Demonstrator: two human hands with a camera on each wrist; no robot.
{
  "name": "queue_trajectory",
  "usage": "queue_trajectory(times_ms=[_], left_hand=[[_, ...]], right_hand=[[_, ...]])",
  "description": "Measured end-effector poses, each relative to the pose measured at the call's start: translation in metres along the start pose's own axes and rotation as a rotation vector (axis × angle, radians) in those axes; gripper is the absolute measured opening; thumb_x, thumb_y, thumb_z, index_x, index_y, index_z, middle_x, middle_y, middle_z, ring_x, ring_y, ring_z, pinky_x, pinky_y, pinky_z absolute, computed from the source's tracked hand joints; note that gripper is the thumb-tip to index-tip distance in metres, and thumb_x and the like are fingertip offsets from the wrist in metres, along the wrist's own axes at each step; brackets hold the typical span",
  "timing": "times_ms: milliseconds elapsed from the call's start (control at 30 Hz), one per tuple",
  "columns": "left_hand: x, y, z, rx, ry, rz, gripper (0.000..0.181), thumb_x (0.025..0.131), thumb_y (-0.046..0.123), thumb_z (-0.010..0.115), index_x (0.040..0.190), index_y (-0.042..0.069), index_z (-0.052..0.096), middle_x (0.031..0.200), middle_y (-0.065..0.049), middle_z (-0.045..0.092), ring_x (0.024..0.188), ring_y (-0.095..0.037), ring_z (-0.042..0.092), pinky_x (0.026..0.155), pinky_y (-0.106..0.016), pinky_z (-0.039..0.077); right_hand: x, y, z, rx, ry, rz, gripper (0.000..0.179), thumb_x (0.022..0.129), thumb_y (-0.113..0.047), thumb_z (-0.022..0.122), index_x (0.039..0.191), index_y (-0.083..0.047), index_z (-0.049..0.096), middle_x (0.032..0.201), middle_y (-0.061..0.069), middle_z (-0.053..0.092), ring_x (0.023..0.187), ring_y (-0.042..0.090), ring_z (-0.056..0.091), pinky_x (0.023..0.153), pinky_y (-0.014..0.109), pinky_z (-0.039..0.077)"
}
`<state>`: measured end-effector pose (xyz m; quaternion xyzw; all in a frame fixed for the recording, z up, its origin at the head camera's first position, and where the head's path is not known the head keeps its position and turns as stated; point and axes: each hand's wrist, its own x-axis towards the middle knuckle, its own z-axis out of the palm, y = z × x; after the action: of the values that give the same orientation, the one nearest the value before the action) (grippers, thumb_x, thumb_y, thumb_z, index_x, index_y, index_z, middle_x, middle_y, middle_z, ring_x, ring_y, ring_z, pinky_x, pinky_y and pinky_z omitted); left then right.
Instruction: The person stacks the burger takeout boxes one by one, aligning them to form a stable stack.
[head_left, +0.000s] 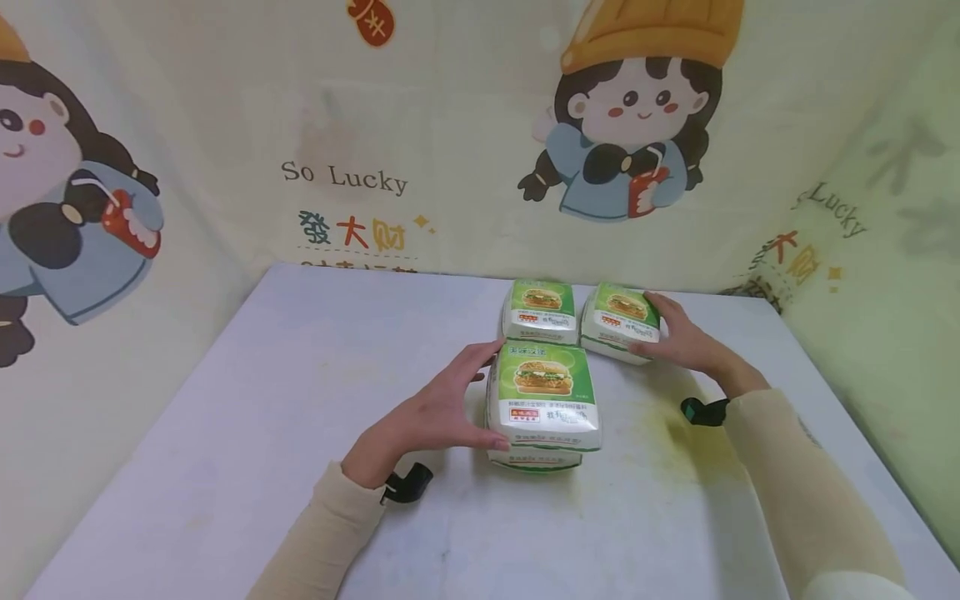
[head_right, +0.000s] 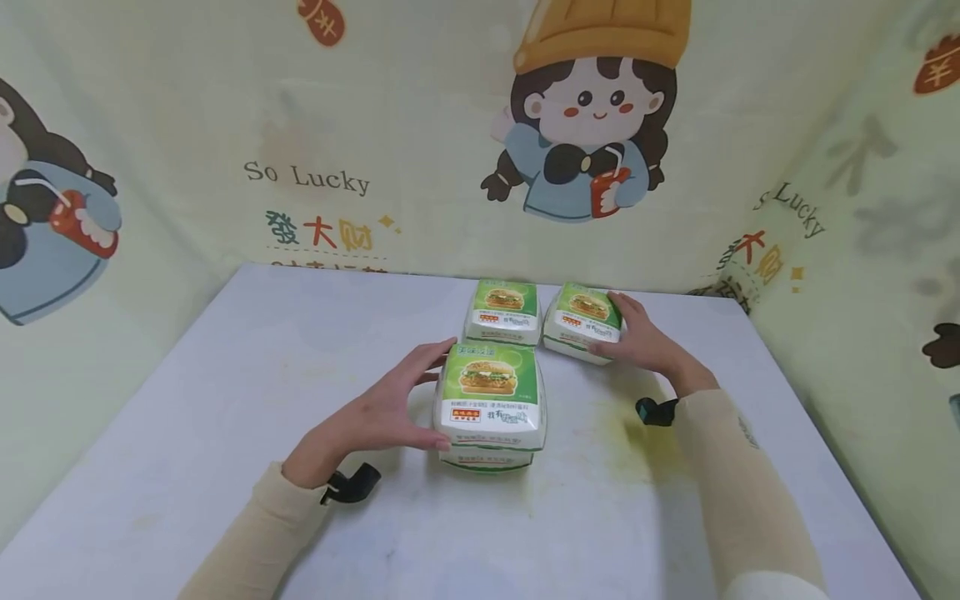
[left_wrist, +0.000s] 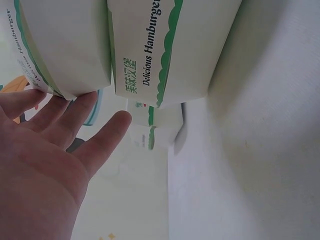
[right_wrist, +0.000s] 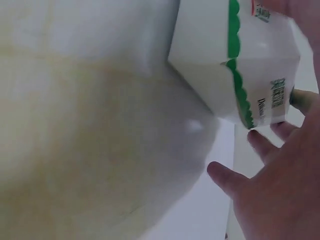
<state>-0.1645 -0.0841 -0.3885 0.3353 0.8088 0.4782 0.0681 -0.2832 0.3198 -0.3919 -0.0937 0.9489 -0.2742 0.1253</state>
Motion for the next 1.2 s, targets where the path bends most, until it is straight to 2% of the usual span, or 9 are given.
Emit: queue_trajectory(times_ms=[167, 300, 467, 633, 733, 967, 1200], left_hand=[[-0.002, 0.0, 0.0, 0.004, 0.002, -0.018, 0.116, 0.068, 0.035, 0.092, 0.158, 0.021, 0.02, 0.154, 0.006, 0.03, 0.139, -0.011, 0.035, 0.114, -0.048, 0.041], [-0.003, -0.001, 0.001, -0.005, 0.003, -0.022, 0.117, 0.068, 0.035, 0.092, 0.158, 0.022, 0.02, 0.154, 0.008, 0.029, 0.14, -0.01, 0.034, 0.115, -0.045, 0.041], [-0.003, -0.002, 0.001, -0.005, 0.001, -0.022, 0.116, 0.068, 0.035, 0.092, 0.158, 0.023, 0.019, 0.154, 0.011, 0.029, 0.139, -0.008, 0.034, 0.115, -0.044, 0.041], [-0.002, -0.002, 0.0, -0.006, 0.002, -0.02, 0.116, 0.068, 0.035, 0.092, 0.158, 0.022, 0.02, 0.153, 0.011, 0.029, 0.139, -0.007, 0.034, 0.114, -0.045, 0.042], [-0.001, -0.003, 0.0, -0.006, 0.0, -0.018, 0.116, 0.068, 0.034, 0.092, 0.158, 0.02, 0.02, 0.153, 0.011, 0.029, 0.139, -0.008, 0.034, 0.114, -0.045, 0.042], [-0.001, -0.002, 0.001, -0.013, -0.003, -0.028, 0.116, 0.069, 0.035, 0.091, 0.158, 0.022, 0.019, 0.154, 0.011, 0.028, 0.139, -0.007, 0.034, 0.114, -0.043, 0.042], [-0.002, -0.001, 0.0, -0.003, 0.0, -0.026, 0.117, 0.068, 0.035, 0.092, 0.158, 0.019, 0.019, 0.154, 0.009, 0.028, 0.139, -0.008, 0.034, 0.114, -0.043, 0.043]], right_hand=[[-0.002, 0.001, 0.004, -0.009, 0.018, -0.01, 0.11, 0.086, -0.05, 0.071, 0.16, -0.012, 0.0, 0.162, 0.026, 0.001, 0.143, 0.049, 0.017, 0.11, 0.076, 0.023], [-0.003, 0.0, 0.005, 0.025, 0.017, 0.016, 0.114, 0.085, -0.052, 0.072, 0.16, -0.011, -0.004, 0.162, 0.027, 0.004, 0.144, 0.049, 0.017, 0.111, 0.075, 0.023], [-0.006, 0.001, 0.009, 0.085, 0.018, 0.068, 0.121, 0.083, -0.055, 0.072, 0.159, -0.013, -0.013, 0.163, 0.028, 0.0, 0.146, 0.051, 0.012, 0.111, 0.076, 0.02], [-0.007, 0.005, 0.012, 0.161, 0.024, 0.08, 0.122, 0.084, -0.055, 0.072, 0.157, -0.021, -0.019, 0.164, 0.026, -0.005, 0.148, 0.052, 0.008, 0.111, 0.078, 0.017], [-0.008, 0.006, 0.014, 0.178, 0.037, 0.085, 0.123, 0.084, -0.057, 0.071, 0.156, -0.021, -0.022, 0.165, 0.023, -0.007, 0.149, 0.051, 0.006, 0.112, 0.077, 0.016], [-0.011, 0.008, 0.014, 0.201, 0.079, 0.085, 0.123, 0.083, -0.059, 0.071, 0.158, -0.013, -0.016, 0.165, 0.024, 0.0, 0.15, 0.047, 0.01, 0.117, 0.068, 0.018], [-0.022, 0.004, 0.006, 0.282, 0.131, 0.038, 0.114, 0.088, -0.048, 0.071, 0.159, -0.018, -0.013, 0.166, 0.02, -0.002, 0.15, 0.046, 0.01, 0.117, 0.068, 0.02]])
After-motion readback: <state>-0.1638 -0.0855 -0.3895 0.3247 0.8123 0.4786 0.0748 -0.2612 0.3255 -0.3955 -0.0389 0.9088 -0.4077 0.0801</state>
